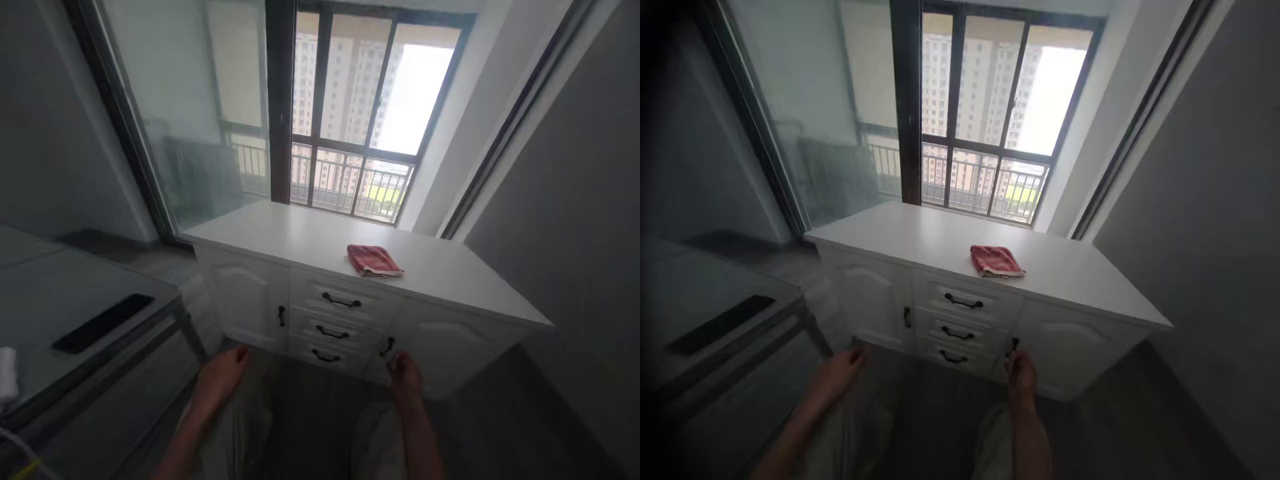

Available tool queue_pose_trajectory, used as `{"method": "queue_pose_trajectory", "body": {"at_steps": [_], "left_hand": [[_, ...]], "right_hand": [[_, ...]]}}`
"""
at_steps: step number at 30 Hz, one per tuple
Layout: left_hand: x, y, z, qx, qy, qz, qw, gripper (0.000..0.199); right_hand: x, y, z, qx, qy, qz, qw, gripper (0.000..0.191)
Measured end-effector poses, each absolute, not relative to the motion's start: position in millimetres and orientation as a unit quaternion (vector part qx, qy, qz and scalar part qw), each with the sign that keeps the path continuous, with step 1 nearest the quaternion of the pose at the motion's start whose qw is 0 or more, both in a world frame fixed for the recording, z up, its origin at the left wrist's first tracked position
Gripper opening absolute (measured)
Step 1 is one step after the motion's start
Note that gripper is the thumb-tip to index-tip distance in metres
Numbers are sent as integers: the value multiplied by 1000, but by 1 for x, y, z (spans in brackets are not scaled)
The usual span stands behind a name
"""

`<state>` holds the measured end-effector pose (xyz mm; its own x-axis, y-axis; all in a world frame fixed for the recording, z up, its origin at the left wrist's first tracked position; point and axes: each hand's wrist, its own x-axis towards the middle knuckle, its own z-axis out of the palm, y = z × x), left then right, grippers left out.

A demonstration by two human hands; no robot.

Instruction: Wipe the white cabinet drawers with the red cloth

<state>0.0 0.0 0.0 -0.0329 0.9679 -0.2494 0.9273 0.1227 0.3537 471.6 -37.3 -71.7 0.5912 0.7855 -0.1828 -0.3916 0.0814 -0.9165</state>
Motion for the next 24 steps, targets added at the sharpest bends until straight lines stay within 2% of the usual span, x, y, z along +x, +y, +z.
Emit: {"method": "queue_pose_trajectory", "body": {"at_steps": [12,24], "left_hand": [[-3,3,-4,659,716,67,222,67],[-5,2,-5,654,721,78,215,63]], "right_hand": [[462,-26,-61,-561,-131,381,723,12],[463,-28,-62,-599,-122,384,692,30]]}}
